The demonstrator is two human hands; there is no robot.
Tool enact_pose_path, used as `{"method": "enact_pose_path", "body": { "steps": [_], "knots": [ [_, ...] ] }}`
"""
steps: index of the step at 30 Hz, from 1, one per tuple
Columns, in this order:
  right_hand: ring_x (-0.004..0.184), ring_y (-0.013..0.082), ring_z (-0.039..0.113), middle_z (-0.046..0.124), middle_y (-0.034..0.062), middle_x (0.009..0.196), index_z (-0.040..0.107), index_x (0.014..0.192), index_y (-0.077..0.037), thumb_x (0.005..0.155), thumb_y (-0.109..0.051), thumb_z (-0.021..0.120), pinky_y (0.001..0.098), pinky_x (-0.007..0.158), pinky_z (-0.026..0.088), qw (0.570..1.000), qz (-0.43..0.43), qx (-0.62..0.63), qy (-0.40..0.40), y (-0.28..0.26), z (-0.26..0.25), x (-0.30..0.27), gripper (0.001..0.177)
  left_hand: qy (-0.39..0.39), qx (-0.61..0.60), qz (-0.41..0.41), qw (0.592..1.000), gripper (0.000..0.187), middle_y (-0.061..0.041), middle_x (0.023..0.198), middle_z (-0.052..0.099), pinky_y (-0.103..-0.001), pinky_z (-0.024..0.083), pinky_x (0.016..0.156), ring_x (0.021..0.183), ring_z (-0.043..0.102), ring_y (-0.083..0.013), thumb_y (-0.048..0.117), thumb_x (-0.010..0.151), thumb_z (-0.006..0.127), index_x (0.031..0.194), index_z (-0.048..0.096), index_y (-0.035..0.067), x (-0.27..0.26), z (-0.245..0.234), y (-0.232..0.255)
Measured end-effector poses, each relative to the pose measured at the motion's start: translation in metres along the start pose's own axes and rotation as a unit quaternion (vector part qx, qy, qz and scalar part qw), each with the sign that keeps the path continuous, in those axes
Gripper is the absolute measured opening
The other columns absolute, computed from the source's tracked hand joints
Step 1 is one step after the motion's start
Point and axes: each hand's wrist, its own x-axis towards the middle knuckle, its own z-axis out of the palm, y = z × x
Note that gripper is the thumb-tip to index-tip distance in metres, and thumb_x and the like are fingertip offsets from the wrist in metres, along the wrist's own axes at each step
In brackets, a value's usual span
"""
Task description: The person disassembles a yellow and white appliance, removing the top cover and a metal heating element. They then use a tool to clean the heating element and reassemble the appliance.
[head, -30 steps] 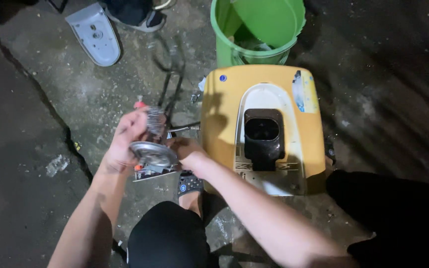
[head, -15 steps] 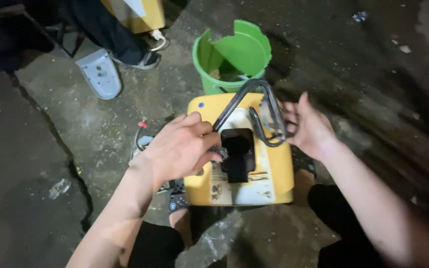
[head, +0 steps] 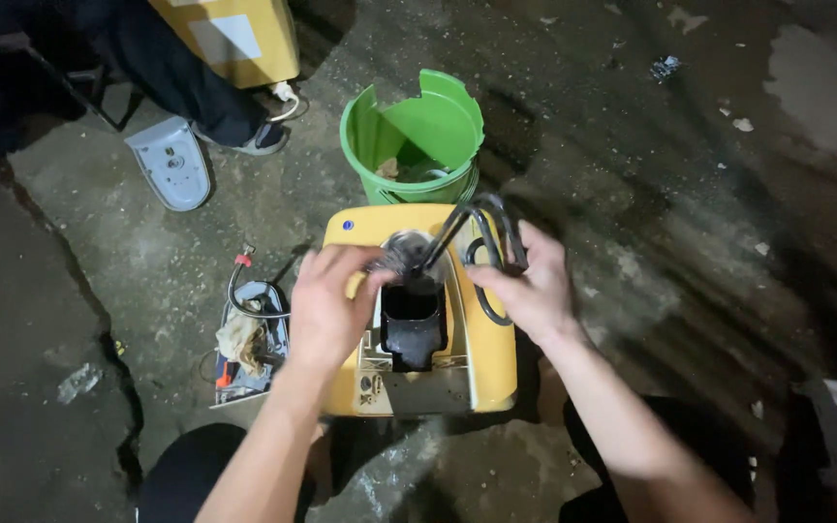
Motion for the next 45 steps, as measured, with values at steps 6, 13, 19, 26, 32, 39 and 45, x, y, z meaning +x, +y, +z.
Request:
{"method": "enact_pose_path", "body": {
  "steps": [6,13,19,26,32,39,45],
  "knots": [
    [0.053,0.0198,0.055,0.049,0.0026,0.051,0.049,0.064,-0.014,0.057,-0.013,0.080,0.0304,0.051,0.040,0.984,0.017,-0.173,0.044,0.004,0.016,-0.004,0.032,0.141,-0.123,-0.110,0.976,0.029,-0.004,0.093,0.076,-0.036,0.060,0.074,0.085,0.073,-0.0280,0.025,0.084,0.086,0.112,0.078,0.022,0.020,0.006,0.031],
    [0.060,0.0141,0.053,0.053,0.0032,0.057,0.055,0.066,-0.010,0.061,-0.006,0.076,0.0249,0.053,0.037,0.995,-0.050,-0.075,0.053,0.001,0.019,-0.004,0.023,0.159,0.093,0.044,0.982,0.026,0.009,0.084,0.071,-0.033,0.048,0.078,0.090,0.063,-0.0159,0.034,0.075,0.086,0.099,0.078,0.029,0.016,0.037,-0.011],
    [0.058,0.0125,0.055,0.058,0.0037,0.057,0.060,0.067,-0.009,0.060,-0.002,0.076,0.0247,0.052,0.040,0.994,-0.041,-0.076,0.070,-0.018,0.020,-0.004,0.018,0.098,0.140,0.027,0.985,0.005,0.004,0.072,0.064,-0.038,0.048,0.077,0.089,0.063,-0.0215,0.023,0.075,0.074,0.078,0.070,0.023,0.006,0.060,-0.028],
    [0.062,0.0178,0.054,0.055,0.0060,0.059,0.061,0.068,-0.007,0.059,-0.010,0.080,0.0307,0.054,0.041,0.994,0.020,-0.088,0.056,-0.005,0.039,-0.013,0.021,0.180,0.007,0.020,0.983,0.018,0.007,0.083,0.069,-0.035,0.048,0.077,0.087,0.065,-0.0192,0.028,0.087,0.082,0.103,0.075,0.025,0.032,0.021,0.009],
    [0.061,0.0099,0.053,0.056,0.0002,0.061,0.060,0.070,-0.008,0.062,-0.001,0.076,0.0219,0.055,0.037,0.995,-0.055,-0.044,0.069,-0.008,0.021,-0.002,0.020,-0.006,0.145,-0.075,0.987,0.014,0.006,0.075,0.069,-0.039,0.049,0.082,0.094,0.066,-0.0188,0.030,0.077,0.077,0.089,0.072,0.025,-0.005,0.067,-0.043],
    [0.062,0.0088,0.052,0.056,-0.0004,0.062,0.060,0.072,-0.008,0.063,0.000,0.075,0.0209,0.057,0.035,0.996,-0.047,-0.024,0.072,0.004,0.026,-0.009,0.020,-0.075,0.150,-0.066,0.984,0.020,0.004,0.080,0.071,-0.042,0.046,0.086,0.106,0.063,-0.0214,0.016,0.077,0.070,0.095,0.072,0.024,0.000,0.063,-0.035],
    [0.066,0.0080,0.056,0.061,0.0006,0.066,0.063,0.076,-0.007,0.062,0.005,0.075,0.0222,0.058,0.041,0.996,-0.045,-0.001,0.083,0.004,0.026,-0.021,0.023,-0.113,0.101,-0.078,0.985,0.012,0.000,0.086,0.070,-0.040,0.047,0.084,0.109,0.062,-0.0224,0.016,0.085,0.067,0.096,0.068,0.020,-0.004,0.058,-0.026]
  ]
}}
